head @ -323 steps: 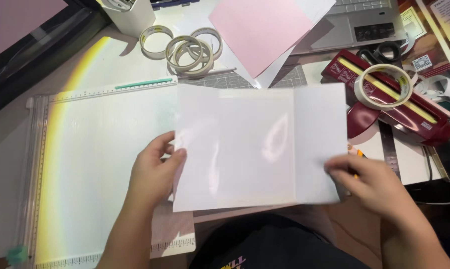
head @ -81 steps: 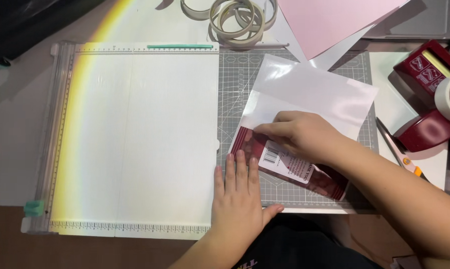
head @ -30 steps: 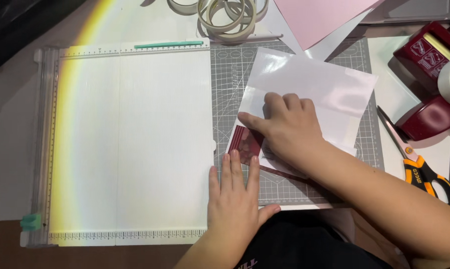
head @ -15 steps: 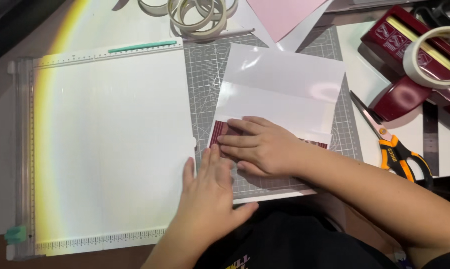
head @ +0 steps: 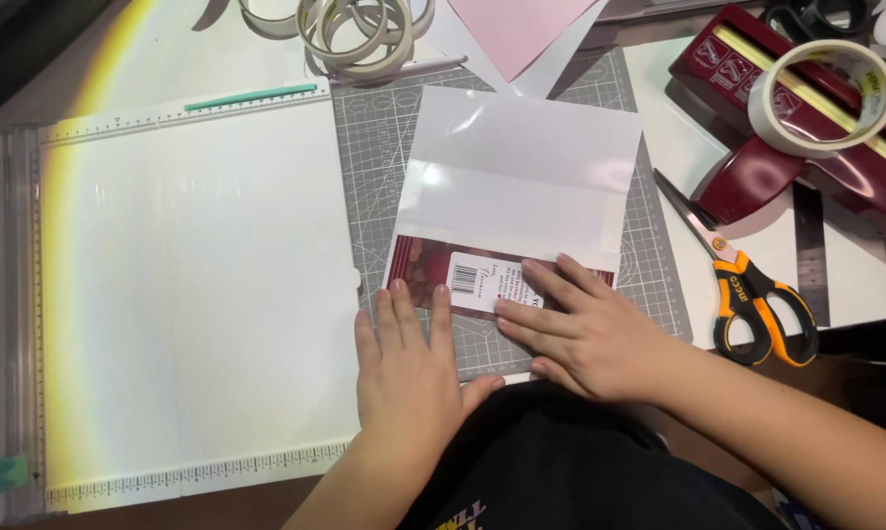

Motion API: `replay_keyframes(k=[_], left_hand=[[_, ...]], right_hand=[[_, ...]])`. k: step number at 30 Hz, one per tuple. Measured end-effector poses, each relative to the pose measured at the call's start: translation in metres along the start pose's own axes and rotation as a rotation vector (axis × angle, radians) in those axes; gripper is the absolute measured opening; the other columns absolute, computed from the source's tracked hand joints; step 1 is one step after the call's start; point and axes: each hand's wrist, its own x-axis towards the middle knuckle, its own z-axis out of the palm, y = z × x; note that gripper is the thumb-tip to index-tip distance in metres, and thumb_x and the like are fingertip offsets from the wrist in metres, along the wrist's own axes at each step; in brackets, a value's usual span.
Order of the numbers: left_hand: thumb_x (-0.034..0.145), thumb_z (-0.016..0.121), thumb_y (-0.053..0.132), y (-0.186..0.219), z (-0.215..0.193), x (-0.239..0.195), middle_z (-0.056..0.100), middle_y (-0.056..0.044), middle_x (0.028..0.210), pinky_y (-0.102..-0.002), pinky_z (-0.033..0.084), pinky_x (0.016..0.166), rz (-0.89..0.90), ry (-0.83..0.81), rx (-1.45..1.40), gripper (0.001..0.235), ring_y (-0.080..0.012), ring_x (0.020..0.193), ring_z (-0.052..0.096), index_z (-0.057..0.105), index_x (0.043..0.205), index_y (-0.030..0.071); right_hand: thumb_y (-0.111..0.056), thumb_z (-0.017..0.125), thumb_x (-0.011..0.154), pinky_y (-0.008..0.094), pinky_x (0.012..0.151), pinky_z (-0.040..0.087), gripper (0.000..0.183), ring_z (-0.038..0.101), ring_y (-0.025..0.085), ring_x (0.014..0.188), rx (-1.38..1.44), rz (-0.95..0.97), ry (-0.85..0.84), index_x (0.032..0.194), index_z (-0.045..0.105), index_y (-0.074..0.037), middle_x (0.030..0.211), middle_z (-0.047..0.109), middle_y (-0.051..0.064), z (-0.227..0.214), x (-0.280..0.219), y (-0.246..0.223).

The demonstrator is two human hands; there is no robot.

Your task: The person applies clear adhesive tape to the edges of a white sheet of paper on a cutting mat. They use scissors to cut the tape, then place a small red rectangular package onto the taped area and press it down. The person folds the paper over the package and smooths the surface.

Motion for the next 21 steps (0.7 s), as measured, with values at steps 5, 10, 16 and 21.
replay_keyframes(k=[5,10,16,21], left_hand=[[0.073,0.035,0.104,-0.001,-0.001,0.003,0.040,-0.023,0.159,-0.061,0.021,0.120,-0.031,-0.061,0.031,0.125,-0.0382,0.148,0.036,0.033,0.159,0.013],[0.080,0.034,0.098,-0.001,0.001,0.003,0.045,-0.020,0.158,-0.059,0.026,0.119,-0.026,-0.025,0.068,0.116,-0.0355,0.146,0.041,0.038,0.158,0.012],[0.080,0.041,0.096,-0.005,0.003,0.007,0.041,-0.027,0.158,-0.058,0.025,0.120,-0.086,0.010,-0.023,0.118,-0.0448,0.146,0.038,0.040,0.154,0.004],[0.085,0.061,0.078,-0.003,0.000,0.006,0.042,-0.032,0.154,-0.061,0.030,0.117,-0.046,0.114,-0.248,0.095,-0.0501,0.142,0.041,0.050,0.140,0.001]], right_hand=[[-0.041,0.049,0.102,0.062,0.122,0.023,0.053,0.037,0.049,0.147,-0.066,0.081,0.015,0.146,0.055,-0.011,0.151,0.056,0.004,-0.002,-0.032,-0.012],[-0.033,0.054,0.100,0.060,0.125,0.022,0.048,0.042,0.049,0.146,-0.099,0.188,0.116,0.143,0.057,-0.013,0.151,0.055,0.005,-0.004,-0.067,-0.018],[-0.021,0.064,0.094,0.058,0.112,0.046,0.033,0.059,0.047,0.131,-0.049,0.304,0.249,0.122,0.070,-0.006,0.131,0.069,0.013,-0.009,-0.104,-0.023],[-0.038,0.073,0.088,0.056,0.109,0.048,0.052,0.062,0.045,0.132,-0.106,0.516,0.272,0.126,0.062,-0.004,0.130,0.068,0.015,-0.006,-0.082,-0.031]])
